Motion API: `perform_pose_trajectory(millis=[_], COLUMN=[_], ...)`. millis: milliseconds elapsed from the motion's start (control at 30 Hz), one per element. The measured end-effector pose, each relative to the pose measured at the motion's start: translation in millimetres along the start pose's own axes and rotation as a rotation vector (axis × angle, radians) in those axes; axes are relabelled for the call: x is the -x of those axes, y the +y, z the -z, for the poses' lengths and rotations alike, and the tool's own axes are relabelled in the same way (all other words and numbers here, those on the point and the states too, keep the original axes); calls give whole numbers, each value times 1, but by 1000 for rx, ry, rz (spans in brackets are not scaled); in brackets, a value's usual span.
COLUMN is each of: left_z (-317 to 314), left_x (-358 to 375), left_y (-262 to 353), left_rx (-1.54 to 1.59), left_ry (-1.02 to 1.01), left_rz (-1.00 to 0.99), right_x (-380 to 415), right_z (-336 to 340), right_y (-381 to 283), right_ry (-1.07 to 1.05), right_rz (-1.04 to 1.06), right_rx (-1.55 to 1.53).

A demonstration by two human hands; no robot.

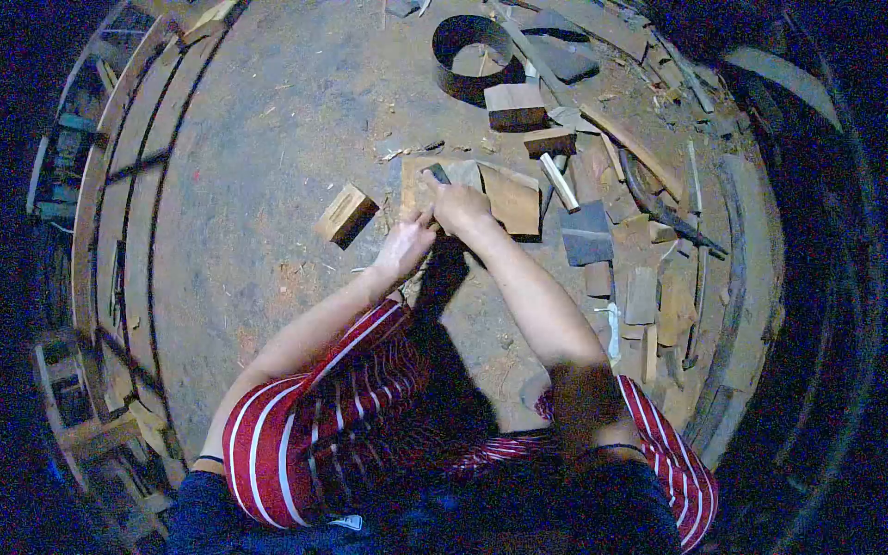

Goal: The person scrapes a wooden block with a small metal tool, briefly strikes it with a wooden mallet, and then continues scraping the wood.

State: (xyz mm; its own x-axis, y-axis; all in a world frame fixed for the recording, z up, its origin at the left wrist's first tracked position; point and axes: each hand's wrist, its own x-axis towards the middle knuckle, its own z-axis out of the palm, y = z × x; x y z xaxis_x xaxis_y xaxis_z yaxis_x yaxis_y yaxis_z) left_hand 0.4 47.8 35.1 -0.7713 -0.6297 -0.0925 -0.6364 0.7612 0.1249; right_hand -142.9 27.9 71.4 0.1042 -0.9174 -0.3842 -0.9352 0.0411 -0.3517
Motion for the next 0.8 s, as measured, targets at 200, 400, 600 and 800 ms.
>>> perform_pose_trajectory(millis=[200, 400, 600, 800], left_z=[9, -1, -12, -13], left_x=[2, 0, 1, -2], left_y=[5, 1, -5, 0], left_rx=[-14, 115, 133, 131], left_ry=[45, 157, 142, 197], left_rz=[14, -46, -36, -12], right_x=[16, 14, 22, 21], right_z=[-4, -13, -4, -13], right_y=[3, 4, -1, 6], right_ry=[-36, 3, -28, 12], right_rz=[1, 22, -29, -4], right_rx=[22, 21, -2, 15])
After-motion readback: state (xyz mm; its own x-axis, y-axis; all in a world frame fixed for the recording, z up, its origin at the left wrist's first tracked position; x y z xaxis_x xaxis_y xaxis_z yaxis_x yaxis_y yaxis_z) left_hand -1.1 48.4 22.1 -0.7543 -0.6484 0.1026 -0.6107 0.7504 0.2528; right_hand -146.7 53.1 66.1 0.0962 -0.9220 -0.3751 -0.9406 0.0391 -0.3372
